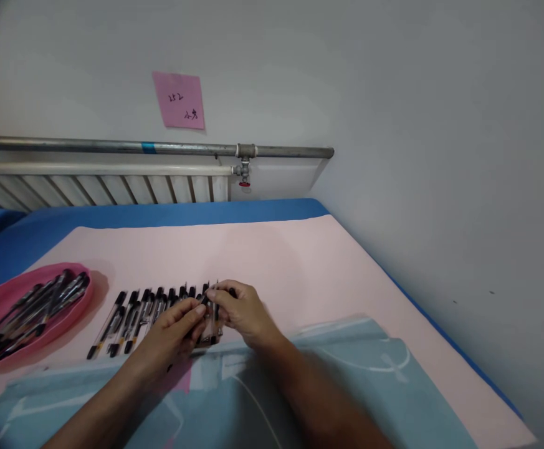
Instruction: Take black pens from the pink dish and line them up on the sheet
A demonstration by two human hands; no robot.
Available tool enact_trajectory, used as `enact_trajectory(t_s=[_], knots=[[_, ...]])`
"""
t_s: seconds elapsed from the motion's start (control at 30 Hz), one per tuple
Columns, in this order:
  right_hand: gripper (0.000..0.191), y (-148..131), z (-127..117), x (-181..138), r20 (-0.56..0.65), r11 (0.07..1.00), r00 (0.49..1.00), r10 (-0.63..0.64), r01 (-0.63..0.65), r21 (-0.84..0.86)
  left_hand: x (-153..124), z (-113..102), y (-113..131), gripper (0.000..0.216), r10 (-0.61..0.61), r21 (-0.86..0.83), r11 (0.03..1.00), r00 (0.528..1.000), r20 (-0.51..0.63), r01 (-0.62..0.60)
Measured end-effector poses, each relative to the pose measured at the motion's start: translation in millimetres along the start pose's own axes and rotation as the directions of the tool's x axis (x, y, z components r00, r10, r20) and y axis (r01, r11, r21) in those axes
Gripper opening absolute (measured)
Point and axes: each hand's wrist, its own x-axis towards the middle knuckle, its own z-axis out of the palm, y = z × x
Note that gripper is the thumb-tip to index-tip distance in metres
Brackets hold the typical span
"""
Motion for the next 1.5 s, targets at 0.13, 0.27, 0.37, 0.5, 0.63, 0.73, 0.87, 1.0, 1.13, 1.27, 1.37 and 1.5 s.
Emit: enact_trajectory(t_s=[0.13, 0.27, 0.37, 0.5, 0.63, 0.73, 0.87, 1.0, 1.13, 1.27, 1.37, 1.5], knots=[[0.014, 3.8, 3.6, 2.4, -0.140, 0.993, 0.987, -0.084, 0.094, 0.066, 0.6, -0.2, -3.2, 0.029, 0.002, -0.001, 1.000, 0.998, 0.064, -0.002], [0.015, -6.3, -23.7, 16.0, -0.384, 0.930, 0.898, -0.215, 0.308, 0.199, 2.3, -2.9, -11.6, 0.028, 0.006, -0.008, 1.000, 0.994, 0.105, -0.006], [0.013, -17.5, -48.3, 23.3, -0.533, 0.851, 0.789, -0.304, 0.476, 0.221, 3.5, -6.5, -11.1, 0.028, 0.008, 0.065, 0.998, 0.997, 0.082, -0.014], [0.014, -21.1, -50.7, 19.9, -0.381, 0.903, 0.890, -0.252, 0.358, 0.238, 6.1, -12.2, -5.4, 0.025, 0.012, 0.052, 0.999, 0.999, 0.035, -0.014], [0.012, -7.1, -19.0, 6.8, -0.046, 0.999, 0.999, -0.025, 0.027, 0.034, 8.6, -14.6, -6.1, 0.045, 0.066, 0.009, 0.998, 0.998, 0.018, -0.066], [0.012, 4.8, 1.3, -0.5, 0.060, 0.999, 0.997, 0.038, -0.038, -0.010, 7.9, -13.1, -8.7, 0.057, 0.081, 0.060, 0.995, 0.996, 0.031, -0.083], [0.012, 8.8, 7.2, -2.6, 0.078, 0.999, 0.996, 0.049, -0.048, -0.023, 4.2, -10.0, -7.8, 0.062, 0.086, 0.107, 0.990, 0.994, 0.060, -0.092], [0.012, -0.8, -7.9, 3.7, -0.017, 0.999, 1.000, -0.006, 0.005, -0.046, 2.7, -12.0, -2.5, 0.057, 0.099, 0.175, 0.979, 0.995, 0.028, -0.102], [0.013, -7.2, -36.1, 17.6, -0.176, 0.992, 0.984, -0.016, -0.007, -0.128, 8.4, -22.2, 0.1, 0.050, 0.140, 0.153, 0.979, 0.990, -0.036, -0.133], [0.011, 0.2, -50.8, 31.0, -0.193, 0.969, 0.981, 0.027, -0.074, -0.236, 11.9, -27.9, 0.9, 0.043, 0.114, 0.115, 0.988, 0.991, -0.073, -0.105], [0.010, 9.2, -47.7, 37.0, -0.169, 0.954, 0.986, 0.013, -0.063, -0.293, 10.4, -26.5, 2.5, 0.043, 0.106, 0.142, 0.985, 0.991, -0.076, -0.095], [0.010, 16.1, -42.0, 40.7, -0.171, 0.939, 0.985, -0.019, -0.041, -0.342, 9.6, -25.5, 3.1, 0.040, 0.110, 0.168, 0.981, 0.992, -0.063, -0.098]])
